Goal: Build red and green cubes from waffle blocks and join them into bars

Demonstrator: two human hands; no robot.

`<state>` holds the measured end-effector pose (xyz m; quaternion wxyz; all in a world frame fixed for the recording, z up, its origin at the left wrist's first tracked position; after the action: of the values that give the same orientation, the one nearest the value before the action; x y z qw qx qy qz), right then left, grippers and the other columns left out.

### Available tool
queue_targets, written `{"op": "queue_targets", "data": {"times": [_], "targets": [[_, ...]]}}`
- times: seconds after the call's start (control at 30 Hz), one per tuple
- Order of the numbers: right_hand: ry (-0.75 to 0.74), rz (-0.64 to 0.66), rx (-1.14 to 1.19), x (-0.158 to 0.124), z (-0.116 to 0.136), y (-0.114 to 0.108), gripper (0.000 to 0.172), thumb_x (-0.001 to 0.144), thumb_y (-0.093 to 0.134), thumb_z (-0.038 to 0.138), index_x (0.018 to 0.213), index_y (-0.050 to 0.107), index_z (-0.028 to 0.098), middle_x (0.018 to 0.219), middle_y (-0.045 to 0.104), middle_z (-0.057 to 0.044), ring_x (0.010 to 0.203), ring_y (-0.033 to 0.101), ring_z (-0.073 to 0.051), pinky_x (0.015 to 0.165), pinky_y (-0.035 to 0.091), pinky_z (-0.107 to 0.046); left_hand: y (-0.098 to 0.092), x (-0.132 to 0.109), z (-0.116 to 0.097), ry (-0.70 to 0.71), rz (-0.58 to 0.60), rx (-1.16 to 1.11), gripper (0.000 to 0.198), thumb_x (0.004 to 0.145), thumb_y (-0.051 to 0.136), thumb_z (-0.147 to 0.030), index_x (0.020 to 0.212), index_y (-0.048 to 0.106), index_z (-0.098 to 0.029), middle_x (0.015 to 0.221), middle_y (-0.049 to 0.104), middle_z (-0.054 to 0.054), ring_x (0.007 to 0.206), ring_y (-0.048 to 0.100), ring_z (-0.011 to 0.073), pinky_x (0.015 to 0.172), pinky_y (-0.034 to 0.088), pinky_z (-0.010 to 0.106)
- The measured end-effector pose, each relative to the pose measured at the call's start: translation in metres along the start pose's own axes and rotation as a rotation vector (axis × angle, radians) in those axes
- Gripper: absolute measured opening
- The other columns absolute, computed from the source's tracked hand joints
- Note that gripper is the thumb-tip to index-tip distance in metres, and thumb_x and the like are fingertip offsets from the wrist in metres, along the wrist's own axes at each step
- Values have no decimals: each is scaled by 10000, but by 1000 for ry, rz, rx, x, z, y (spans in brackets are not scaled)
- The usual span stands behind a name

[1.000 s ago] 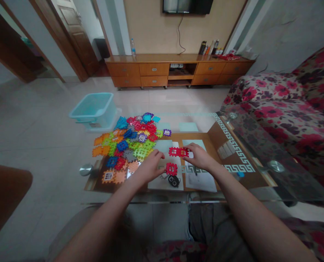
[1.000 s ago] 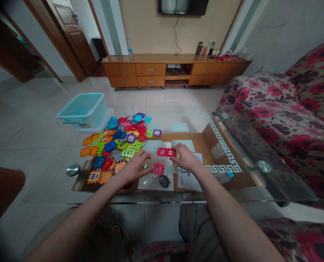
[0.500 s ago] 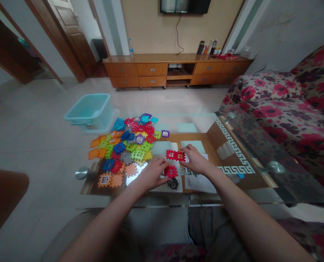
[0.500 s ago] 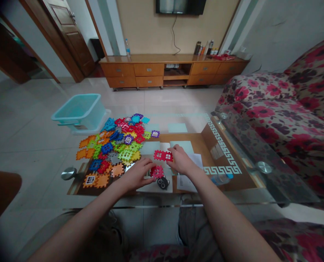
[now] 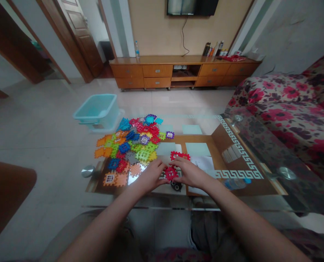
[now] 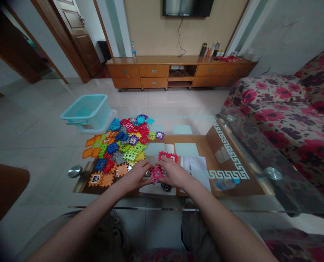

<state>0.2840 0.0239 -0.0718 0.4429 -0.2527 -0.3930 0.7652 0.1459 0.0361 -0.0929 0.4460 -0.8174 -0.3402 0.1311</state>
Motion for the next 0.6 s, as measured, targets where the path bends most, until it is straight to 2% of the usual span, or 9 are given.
{"op": "queue_targets", "data": {"times": [0.23, 0.43, 0.6], "targets": [[-28, 26, 32, 1, 9, 8, 508, 774, 783, 217, 1255, 620, 200, 1212, 627, -115, 1172, 575, -284, 1020, 465, -402, -2, -4, 0, 11, -11, 7, 400, 836, 720, -420, 1145, 592, -199, 1080, 599, 112, 1018, 567, 279, 863, 461, 385], [-14, 35, 29, 3, 6, 12, 505, 768, 759, 209, 1251, 616, 177, 1210, 614, -135, 1151, 576, -295, 1001, 472, -406, -8, -3, -5, -6, 5, 26, 352, 800, 706, -338, 1093, 585, -185, 1054, 583, 105, 1008, 561, 276, 882, 462, 388], [8, 39, -3, 1, 1, 9, 523, 735, 757, 178, 1240, 619, 170, 1204, 625, -145, 1154, 570, -309, 995, 468, -416, -14, -3, 2, -29, 44, 92, 313, 747, 691, -277, 1020, 569, -182, 1037, 556, 98, 1016, 543, 284, 890, 460, 395]]}}
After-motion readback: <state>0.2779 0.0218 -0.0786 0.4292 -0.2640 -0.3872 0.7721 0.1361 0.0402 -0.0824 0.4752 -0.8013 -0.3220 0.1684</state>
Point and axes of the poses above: each hand's wrist, its own x-axis towards the middle knuckle, its own y-axis out of the palm, z = x × y, the point moved 7 cm from there along x, towards the middle knuckle
